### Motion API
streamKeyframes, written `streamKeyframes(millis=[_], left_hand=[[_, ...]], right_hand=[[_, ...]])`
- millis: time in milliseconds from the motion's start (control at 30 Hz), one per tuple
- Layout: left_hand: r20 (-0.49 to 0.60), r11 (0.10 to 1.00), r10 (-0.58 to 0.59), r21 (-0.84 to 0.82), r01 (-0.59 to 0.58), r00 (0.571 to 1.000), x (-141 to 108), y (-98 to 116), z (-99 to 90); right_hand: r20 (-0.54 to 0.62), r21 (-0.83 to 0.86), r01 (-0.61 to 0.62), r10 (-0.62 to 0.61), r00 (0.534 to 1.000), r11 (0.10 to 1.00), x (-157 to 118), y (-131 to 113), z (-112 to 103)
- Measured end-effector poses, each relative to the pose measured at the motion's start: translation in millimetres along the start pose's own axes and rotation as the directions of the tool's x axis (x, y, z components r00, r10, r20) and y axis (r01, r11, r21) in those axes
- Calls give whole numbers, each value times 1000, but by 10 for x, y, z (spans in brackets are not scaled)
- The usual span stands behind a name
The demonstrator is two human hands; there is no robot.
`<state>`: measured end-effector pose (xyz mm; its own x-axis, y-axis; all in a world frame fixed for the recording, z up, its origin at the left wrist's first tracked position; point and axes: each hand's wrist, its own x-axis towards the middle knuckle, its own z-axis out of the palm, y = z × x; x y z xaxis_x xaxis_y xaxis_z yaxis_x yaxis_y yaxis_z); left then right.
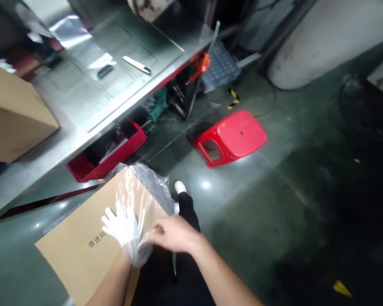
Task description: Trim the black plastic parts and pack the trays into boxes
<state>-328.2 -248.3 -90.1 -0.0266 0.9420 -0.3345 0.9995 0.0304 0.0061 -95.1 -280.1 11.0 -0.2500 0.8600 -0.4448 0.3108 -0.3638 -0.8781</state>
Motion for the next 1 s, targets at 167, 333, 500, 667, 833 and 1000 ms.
streamKeyframes(millis=[167, 333, 500, 667, 833, 1000], left_hand=[[-127, 982, -191, -10, 191, 973, 73, 33, 66], [-100, 965, -253, 49, 259, 962, 140, 41, 64], [-36, 957, -288, 9, 289, 957, 195, 41, -27], [-10, 953, -300, -30, 300, 954, 206, 18, -76], [-2, 953, -300, -48, 299, 954, 206, 10, -52], [73, 950, -288, -106, 294, 955, 212, -52, -110]], right_hand=[[-214, -237, -110, 59, 975, 965, 1854, -335, -552], [79, -516, -243, 328, 941, 821, 3505, -514, -389], [93, -502, -193, 275, 957, 843, 3717, -656, -374], [79, -512, -152, 223, 972, 846, 3445, -847, -169], [138, -383, -164, 231, 963, 909, 3618, -976, -89], [278, -93, -79, 102, 955, 993, 3364, -1677, 628]])
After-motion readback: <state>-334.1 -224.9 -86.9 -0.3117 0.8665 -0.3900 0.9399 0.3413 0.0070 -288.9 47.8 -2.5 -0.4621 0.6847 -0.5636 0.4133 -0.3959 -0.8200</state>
